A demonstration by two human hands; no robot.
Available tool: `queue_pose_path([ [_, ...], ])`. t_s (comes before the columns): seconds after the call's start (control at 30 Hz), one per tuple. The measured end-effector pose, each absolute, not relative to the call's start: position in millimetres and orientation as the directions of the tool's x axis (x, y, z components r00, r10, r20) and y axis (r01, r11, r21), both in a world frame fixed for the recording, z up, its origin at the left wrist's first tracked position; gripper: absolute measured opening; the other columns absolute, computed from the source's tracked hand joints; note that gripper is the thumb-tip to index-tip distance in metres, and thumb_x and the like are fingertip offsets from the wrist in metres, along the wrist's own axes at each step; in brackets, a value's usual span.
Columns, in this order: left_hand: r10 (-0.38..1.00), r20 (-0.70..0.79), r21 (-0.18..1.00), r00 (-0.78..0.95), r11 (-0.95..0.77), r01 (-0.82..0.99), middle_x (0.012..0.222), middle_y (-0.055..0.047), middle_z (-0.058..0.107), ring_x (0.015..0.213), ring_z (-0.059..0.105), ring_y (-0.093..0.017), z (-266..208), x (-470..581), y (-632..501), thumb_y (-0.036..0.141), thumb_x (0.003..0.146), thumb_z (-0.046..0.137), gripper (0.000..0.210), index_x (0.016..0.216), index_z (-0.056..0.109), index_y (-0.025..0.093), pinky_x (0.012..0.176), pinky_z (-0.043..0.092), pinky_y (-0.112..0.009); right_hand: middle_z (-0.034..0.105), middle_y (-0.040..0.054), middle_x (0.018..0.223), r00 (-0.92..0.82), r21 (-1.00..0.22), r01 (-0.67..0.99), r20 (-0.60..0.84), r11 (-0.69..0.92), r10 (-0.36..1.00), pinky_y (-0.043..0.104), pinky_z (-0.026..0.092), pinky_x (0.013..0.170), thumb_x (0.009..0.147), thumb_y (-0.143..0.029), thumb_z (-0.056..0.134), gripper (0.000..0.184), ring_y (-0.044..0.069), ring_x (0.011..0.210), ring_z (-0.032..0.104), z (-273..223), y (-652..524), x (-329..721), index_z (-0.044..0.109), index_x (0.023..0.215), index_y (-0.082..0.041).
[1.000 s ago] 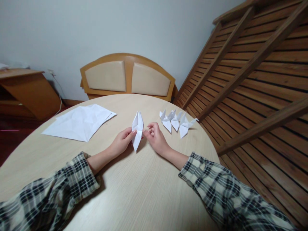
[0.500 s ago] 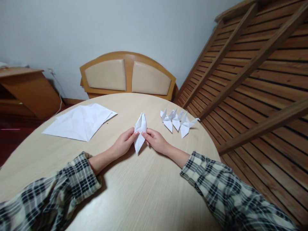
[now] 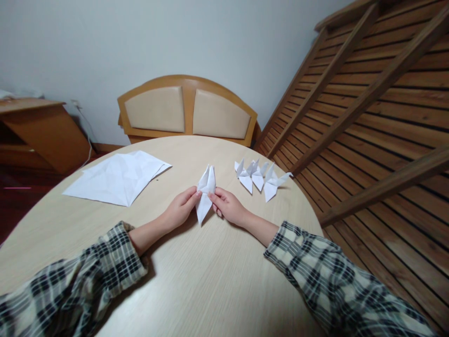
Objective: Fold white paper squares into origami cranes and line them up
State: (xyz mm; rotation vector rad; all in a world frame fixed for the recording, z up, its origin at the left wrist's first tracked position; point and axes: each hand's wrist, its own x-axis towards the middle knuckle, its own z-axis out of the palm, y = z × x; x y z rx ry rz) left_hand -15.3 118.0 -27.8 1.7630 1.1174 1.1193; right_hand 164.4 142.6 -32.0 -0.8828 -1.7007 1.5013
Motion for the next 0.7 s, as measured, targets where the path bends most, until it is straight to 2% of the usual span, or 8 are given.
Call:
queue_pose_path([
  [0.1,0.941,0.228,0.940,0.249,-0.280,0.196,0.066,0.002,0.051,0.063,0.049,-0.015,-27.3,-15.4,117.9,0.048,0.091,0.049,0.032,0.081,0.055,0.018,0.059,0.041,-0.028,0.047,-0.0084,0.055,-0.517,-0.995,0.040,0.059,0.093,0.854,0.019,0.029,0.036,0.093,-0.047,0.053,0.029,0.006,0.038,0.038,-32.6,142.8,164.6,0.051,0.085,-0.019],
  [0.2,0.951,0.202,0.968,0.234,-0.231,0.104,0.062,0.005,0.051,0.057,0.049,-0.013,-28.5,-14.9,117.6,0.045,0.091,0.053,0.028,0.098,0.052,0.018,0.055,0.041,-0.025,0.047,-0.0083,0.055,-0.495,-0.997,0.031,0.052,0.077,0.867,0.018,0.030,0.035,0.092,-0.050,0.055,0.032,0.005,0.038,0.039,-32.7,143.4,164.9,0.051,0.084,-0.019],
  [0.27,0.953,0.217,0.971,0.210,-0.234,0.056,0.062,0.007,0.052,0.055,0.049,-0.012,-29.3,-14.1,117.1,0.042,0.090,0.057,0.033,0.111,0.045,0.019,0.053,0.041,-0.023,0.048,-0.0084,0.054,-0.479,-0.998,0.027,0.043,0.064,0.876,0.017,0.029,0.034,0.091,-0.051,0.055,0.033,0.005,0.038,0.040,-32.4,143.7,164.8,0.051,0.083,-0.019],
  [0.33,0.952,0.255,0.963,0.172,-0.265,0.042,0.070,0.007,0.055,0.056,0.051,-0.011,-29.8,-13.3,116.1,0.038,0.088,0.060,0.037,0.114,0.039,0.022,0.053,0.042,-0.022,0.048,-0.0082,0.054,-0.473,-0.998,0.024,0.036,0.054,0.881,0.017,0.029,0.034,0.091,-0.051,0.055,0.033,0.005,0.037,0.040,-31.9,143.8,164.6,0.050,0.083,-0.019],
  [0.43,0.940,0.320,0.936,0.121,-0.333,0.113,0.090,0.001,0.057,0.068,0.056,-0.011,-30.0,-12.6,114.0,0.034,0.087,0.061,0.030,0.105,0.040,0.023,0.055,0.045,-0.021,0.048,-0.0082,0.054,-0.471,-0.999,0.020,0.035,0.050,0.882,0.016,0.031,0.034,0.092,-0.048,0.055,0.029,0.005,0.038,0.041,-30.4,143.0,164.4,0.051,0.086,-0.019],
  [0.53,0.933,0.308,0.906,0.186,-0.347,0.242,0.093,-0.002,0.057,0.076,0.058,-0.013,-30.4,-13.1,111.9,0.035,0.092,0.056,0.019,0.100,0.047,0.021,0.058,0.047,-0.023,0.048,-0.0088,0.056,-0.474,-0.998,0.009,0.057,0.070,0.878,0.016,0.033,0.034,0.091,-0.046,0.056,0.027,0.005,0.038,0.041,-28.2,141.3,164.4,0.052,0.094,-0.019],
  [0.7,0.919,0.304,0.872,0.252,-0.375,0.314,0.101,-0.006,0.060,0.083,0.060,-0.017,-29.7,-13.2,110.0,0.036,0.094,0.051,0.020,0.105,0.053,0.019,0.065,0.051,-0.028,0.050,-0.0091,0.058,-0.496,-0.988,-0.005,0.135,0.152,0.858,0.016,0.035,0.034,0.089,-0.044,0.061,0.028,0.006,0.039,0.044,-26.9,136.6,163.3,0.047,0.094,-0.021],
])
